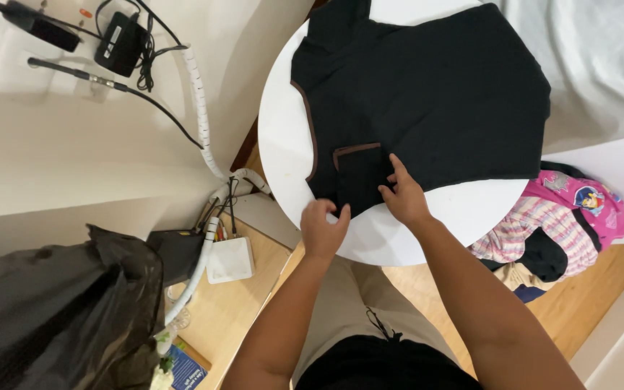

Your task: The person folds a grey long-sleeved shirt on a white round table, then places it on a bed. They then fold a black top with embroidery and lace details on the same table and place it on the bed.

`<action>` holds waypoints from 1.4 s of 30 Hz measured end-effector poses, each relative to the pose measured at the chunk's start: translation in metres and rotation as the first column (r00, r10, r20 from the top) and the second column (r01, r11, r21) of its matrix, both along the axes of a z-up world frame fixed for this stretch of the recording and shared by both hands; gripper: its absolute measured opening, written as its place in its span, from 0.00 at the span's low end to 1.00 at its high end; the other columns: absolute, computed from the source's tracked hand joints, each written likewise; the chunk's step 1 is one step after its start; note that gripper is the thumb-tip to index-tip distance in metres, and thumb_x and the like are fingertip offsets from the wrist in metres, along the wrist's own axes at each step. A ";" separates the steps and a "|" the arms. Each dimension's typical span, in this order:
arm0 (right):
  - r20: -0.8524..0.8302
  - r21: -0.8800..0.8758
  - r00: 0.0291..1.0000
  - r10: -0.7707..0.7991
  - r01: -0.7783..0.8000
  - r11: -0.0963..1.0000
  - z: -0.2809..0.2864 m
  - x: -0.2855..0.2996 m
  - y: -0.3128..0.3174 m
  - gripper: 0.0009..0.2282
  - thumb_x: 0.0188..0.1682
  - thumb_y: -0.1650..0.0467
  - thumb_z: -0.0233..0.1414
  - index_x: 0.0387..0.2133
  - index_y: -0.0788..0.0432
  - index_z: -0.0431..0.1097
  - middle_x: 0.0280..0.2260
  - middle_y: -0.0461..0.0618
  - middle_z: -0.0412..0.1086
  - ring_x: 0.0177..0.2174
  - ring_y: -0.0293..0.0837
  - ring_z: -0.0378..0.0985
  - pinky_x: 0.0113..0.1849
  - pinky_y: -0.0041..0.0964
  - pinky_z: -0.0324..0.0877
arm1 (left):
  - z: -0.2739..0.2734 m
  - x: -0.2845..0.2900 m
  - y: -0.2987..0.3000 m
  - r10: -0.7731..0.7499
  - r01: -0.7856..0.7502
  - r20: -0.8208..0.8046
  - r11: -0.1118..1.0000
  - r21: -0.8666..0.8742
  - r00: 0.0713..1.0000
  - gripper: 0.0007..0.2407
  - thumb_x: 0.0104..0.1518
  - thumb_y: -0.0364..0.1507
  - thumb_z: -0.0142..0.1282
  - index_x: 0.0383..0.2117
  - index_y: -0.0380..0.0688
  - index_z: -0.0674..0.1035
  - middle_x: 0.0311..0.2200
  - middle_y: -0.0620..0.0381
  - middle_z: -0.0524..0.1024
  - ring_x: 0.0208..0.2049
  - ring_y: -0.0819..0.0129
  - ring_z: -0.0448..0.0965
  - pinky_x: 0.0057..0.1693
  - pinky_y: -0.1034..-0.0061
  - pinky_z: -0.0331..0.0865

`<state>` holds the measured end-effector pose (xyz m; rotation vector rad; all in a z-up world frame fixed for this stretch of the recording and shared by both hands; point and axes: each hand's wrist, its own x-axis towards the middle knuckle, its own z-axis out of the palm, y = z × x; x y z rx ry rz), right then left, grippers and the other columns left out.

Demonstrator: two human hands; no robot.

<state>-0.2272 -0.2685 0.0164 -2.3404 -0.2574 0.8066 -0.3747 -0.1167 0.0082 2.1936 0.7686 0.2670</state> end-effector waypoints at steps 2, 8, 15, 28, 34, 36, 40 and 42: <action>0.044 0.003 0.999 0.005 -0.005 1.000 -0.007 -0.002 -0.002 0.36 0.48 0.71 0.59 0.70 0.54 0.48 0.43 0.52 0.70 0.34 0.44 0.74 0.40 0.40 0.73 | -0.001 0.021 -0.001 -0.088 0.086 0.129 0.996 0.017 0.988 0.08 0.53 0.31 0.66 0.31 0.40 0.79 0.35 0.49 0.77 0.41 0.50 0.77 0.50 0.58 0.69; 0.129 -0.021 0.989 0.071 -0.069 0.997 -0.009 -0.012 -0.012 0.34 0.46 0.71 0.61 0.67 0.57 0.55 0.41 0.52 0.69 0.34 0.46 0.73 0.38 0.39 0.73 | -0.021 0.079 0.006 -0.504 0.458 0.071 0.828 0.324 0.861 0.19 0.57 0.28 0.60 0.56 0.42 0.76 0.63 0.47 0.67 0.66 0.46 0.63 0.68 0.54 0.61; 0.005 -0.054 0.987 0.160 -0.160 0.986 0.000 -0.020 -0.043 0.34 0.42 0.72 0.63 0.65 0.54 0.59 0.37 0.52 0.69 0.33 0.46 0.74 0.38 0.39 0.73 | -0.011 0.050 -0.009 -0.534 0.541 -0.098 0.807 0.237 0.840 0.22 0.55 0.32 0.62 0.58 0.45 0.75 0.66 0.48 0.62 0.67 0.47 0.59 0.66 0.52 0.57; 0.099 0.048 0.963 0.251 -0.257 0.965 -0.011 0.035 -0.032 0.16 0.46 0.69 0.61 0.48 0.57 0.76 0.36 0.53 0.76 0.34 0.48 0.79 0.39 0.40 0.74 | -0.021 0.081 0.039 -0.299 0.309 0.193 0.951 -0.021 0.934 0.11 0.59 0.30 0.61 0.46 0.42 0.82 0.54 0.46 0.74 0.55 0.47 0.72 0.61 0.60 0.68; 0.227 0.351 0.968 0.110 -0.187 0.918 -0.015 0.154 0.076 0.13 0.52 0.71 0.58 0.49 0.62 0.75 0.44 0.56 0.75 0.41 0.45 0.79 0.43 0.38 0.74 | -0.046 0.197 0.137 -0.023 0.039 0.196 0.996 -0.080 0.980 0.10 0.65 0.31 0.56 0.46 0.40 0.81 0.48 0.47 0.77 0.52 0.51 0.76 0.61 0.61 0.69; 0.166 0.397 0.981 0.100 -0.160 0.904 -0.024 0.197 0.116 0.12 0.55 0.71 0.57 0.50 0.64 0.74 0.43 0.53 0.75 0.42 0.43 0.78 0.44 0.39 0.74 | -0.056 0.236 0.168 0.102 -0.094 0.135 0.993 -0.065 0.986 0.11 0.63 0.33 0.56 0.46 0.41 0.82 0.47 0.49 0.78 0.53 0.52 0.75 0.62 0.61 0.67; -0.401 0.462 0.871 -0.285 0.461 0.757 -0.040 0.245 0.182 0.12 0.58 0.69 0.55 0.51 0.62 0.75 0.39 0.51 0.73 0.36 0.41 0.75 0.41 0.37 0.74 | -0.058 0.286 0.209 0.195 -0.197 0.056 0.979 0.042 0.979 0.13 0.61 0.36 0.57 0.46 0.44 0.83 0.48 0.50 0.77 0.53 0.51 0.73 0.62 0.59 0.64; -0.255 0.432 0.870 -0.421 0.493 0.755 -0.046 0.260 0.202 0.12 0.53 0.70 0.56 0.49 0.60 0.72 0.43 0.48 0.75 0.36 0.44 0.76 0.38 0.40 0.74 | -0.053 0.306 0.219 0.173 -0.166 -0.030 0.974 0.152 0.985 0.16 0.57 0.40 0.59 0.47 0.46 0.83 0.49 0.52 0.76 0.53 0.50 0.72 0.60 0.56 0.63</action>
